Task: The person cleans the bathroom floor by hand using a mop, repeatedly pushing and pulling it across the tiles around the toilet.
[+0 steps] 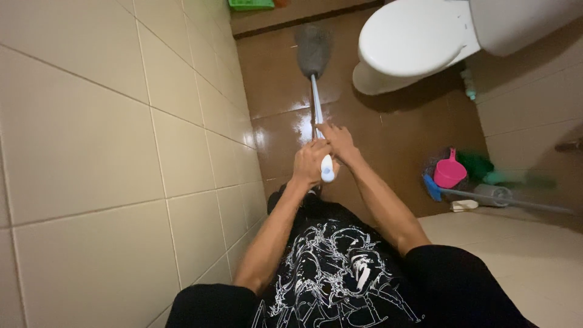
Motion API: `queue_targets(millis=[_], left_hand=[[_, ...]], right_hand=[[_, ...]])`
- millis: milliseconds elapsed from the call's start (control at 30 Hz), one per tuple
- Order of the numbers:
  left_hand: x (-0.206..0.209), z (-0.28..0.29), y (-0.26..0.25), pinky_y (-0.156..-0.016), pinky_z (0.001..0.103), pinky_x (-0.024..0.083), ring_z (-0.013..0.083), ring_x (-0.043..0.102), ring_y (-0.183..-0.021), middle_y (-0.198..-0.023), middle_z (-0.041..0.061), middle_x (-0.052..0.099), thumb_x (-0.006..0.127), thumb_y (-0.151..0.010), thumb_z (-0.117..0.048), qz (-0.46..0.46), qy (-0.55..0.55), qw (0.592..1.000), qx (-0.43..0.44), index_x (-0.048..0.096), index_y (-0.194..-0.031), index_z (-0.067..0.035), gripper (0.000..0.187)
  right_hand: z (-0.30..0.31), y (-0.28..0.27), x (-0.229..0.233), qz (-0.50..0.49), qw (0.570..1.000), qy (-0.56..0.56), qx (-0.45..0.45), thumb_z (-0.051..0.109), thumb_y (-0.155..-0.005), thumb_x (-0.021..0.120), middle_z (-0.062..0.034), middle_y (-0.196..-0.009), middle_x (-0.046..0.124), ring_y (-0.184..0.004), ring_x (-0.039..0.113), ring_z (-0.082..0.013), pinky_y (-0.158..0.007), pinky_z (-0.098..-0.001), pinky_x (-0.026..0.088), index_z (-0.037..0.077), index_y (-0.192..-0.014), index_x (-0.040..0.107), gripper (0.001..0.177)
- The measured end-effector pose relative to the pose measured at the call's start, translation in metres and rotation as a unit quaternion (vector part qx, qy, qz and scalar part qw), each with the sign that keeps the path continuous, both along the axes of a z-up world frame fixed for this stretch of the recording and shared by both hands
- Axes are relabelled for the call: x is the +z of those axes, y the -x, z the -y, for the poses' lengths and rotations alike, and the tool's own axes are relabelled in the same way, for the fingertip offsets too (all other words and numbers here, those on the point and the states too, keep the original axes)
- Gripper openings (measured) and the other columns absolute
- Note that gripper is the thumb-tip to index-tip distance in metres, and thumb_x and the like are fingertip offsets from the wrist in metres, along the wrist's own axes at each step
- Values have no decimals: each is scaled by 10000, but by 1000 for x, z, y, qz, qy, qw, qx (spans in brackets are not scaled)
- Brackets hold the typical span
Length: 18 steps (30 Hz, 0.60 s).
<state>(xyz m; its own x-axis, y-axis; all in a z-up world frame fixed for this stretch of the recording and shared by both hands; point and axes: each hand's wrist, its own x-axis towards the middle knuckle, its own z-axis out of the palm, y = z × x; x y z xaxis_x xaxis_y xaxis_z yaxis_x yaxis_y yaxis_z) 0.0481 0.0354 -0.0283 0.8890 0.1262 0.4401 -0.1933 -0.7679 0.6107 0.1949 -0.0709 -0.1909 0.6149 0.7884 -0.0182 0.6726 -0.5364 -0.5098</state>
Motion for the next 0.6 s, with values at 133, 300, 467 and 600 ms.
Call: queue_targets(millis=[133, 300, 467, 600], left_hand=[[37, 14, 25, -725, 460, 573, 344, 690, -812, -863, 107, 704, 734, -716, -249, -33, 18, 999, 0, 708, -801, -99, 174], [68, 26, 56, -658, 434, 568, 331, 678, -714, -787, 126, 679, 706, -698, -234, -31, 9, 999, -21, 631, -712, -70, 181], [71, 39, 80, -678, 430, 569, 326, 689, -765, -872, 122, 689, 697, -710, -208, -1, 30, 1000, 1, 619, -751, -55, 177], [54, 48, 88, -716, 417, 585, 305, 722, -832, -991, 108, 702, 685, -757, -201, 25, 29, 999, 13, 619, -796, -57, 163]], right_hand=[[12, 32, 60, 8, 1000, 28, 2, 296, -896, 621, -136, -1199, 707, -1131, 650, -320, -927, -506, 448, 197, -1369, 613, 483], [22, 76, 123, -52, 988, 148, 10, 317, -878, 614, -97, -1189, 717, -1142, 671, -260, -971, -502, 437, 232, -1366, 612, 496], [36, 100, 105, -10, 996, 82, 20, 283, -834, 648, -161, -1274, 665, -1245, 605, -317, -1016, -505, 425, 201, -1373, 595, 548], [39, 100, 66, 0, 997, 71, 16, 277, -873, 642, -231, -1364, 599, -1271, 560, -384, -1081, -533, 398, 154, -1433, 553, 580]])
